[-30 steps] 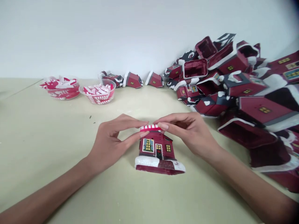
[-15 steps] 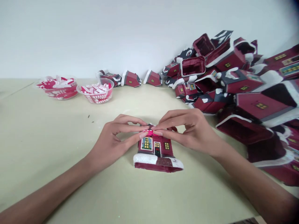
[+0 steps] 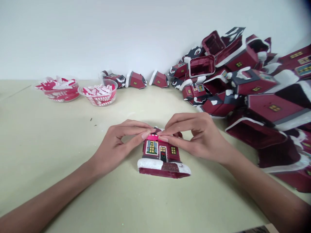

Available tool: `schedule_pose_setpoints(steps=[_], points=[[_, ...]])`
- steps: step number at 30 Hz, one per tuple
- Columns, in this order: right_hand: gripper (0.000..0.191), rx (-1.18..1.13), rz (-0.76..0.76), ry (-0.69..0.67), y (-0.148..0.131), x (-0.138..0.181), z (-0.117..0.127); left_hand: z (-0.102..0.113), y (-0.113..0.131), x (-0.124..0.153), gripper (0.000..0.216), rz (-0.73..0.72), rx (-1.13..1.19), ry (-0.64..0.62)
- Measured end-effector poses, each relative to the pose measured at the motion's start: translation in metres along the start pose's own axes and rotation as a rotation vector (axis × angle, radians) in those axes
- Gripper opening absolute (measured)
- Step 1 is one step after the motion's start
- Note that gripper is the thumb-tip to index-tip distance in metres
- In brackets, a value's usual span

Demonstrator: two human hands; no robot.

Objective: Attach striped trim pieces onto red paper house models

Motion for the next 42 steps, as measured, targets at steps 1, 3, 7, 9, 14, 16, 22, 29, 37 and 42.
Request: schedule_pose_setpoints(steps=[1, 3, 7, 9, 14, 16, 22, 29, 37, 42], points=[[0.008, -0.003, 0.009, 0.002, 0.000, 0.000, 0.000, 0.000, 0.000, 0.000, 0.018, 0.000, -0.002, 0.006], [0.009, -0.004, 0.017, -0.001, -0.001, 0.000, -0.001, 0.000, 0.001, 0.001, 0.019, -0.004, -0.002, 0.017], [0.009, -0.017, -0.005, -0.008, -0.002, 0.000, -0.003, -0.001, 0.002, 0.002, 0.019, 0.007, 0.018, 0.026], [0.009, -0.039, -0.036, -0.019, -0.002, 0.000, -0.003, -0.002, 0.002, 0.002, 0.018, 0.028, 0.027, 0.034], [0.009, -0.114, -0.095, -0.071, -0.001, -0.001, -0.004, -0.005, 0.002, 0.000, 0.012, 0.041, 0.048, 0.062], [0.010, -0.119, -0.097, -0.075, -0.003, -0.001, -0.005, -0.005, 0.003, 0.000, 0.011, 0.042, 0.065, 0.063], [0.014, -0.158, -0.098, -0.108, -0.006, -0.001, -0.009, -0.006, 0.008, 0.003, 0.009, 0.052, 0.112, 0.074], [0.010, -0.188, -0.128, -0.051, 0.002, 0.007, -0.007, -0.005, 0.004, 0.002, 0.011, 0.004, 0.019, 0.064], [0.028, -0.012, -0.179, -0.011, -0.030, 0.033, -0.007, 0.002, 0.037, 0.025, 0.022, -0.132, -0.274, 0.127], [0.042, 0.079, 0.001, -0.069, -0.040, 0.034, -0.004, -0.011, 0.047, 0.059, 0.041, -0.326, -0.632, 0.153]])
Point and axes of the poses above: each hand's wrist, its own x-axis away from the middle knuckle, its own z-axis out of the back of the hand, y = z × x, the point moved 3 cm from there along -x, towards the middle knuckle, and after that the axes turned 6 degrees about y, right-handed, at the moved point
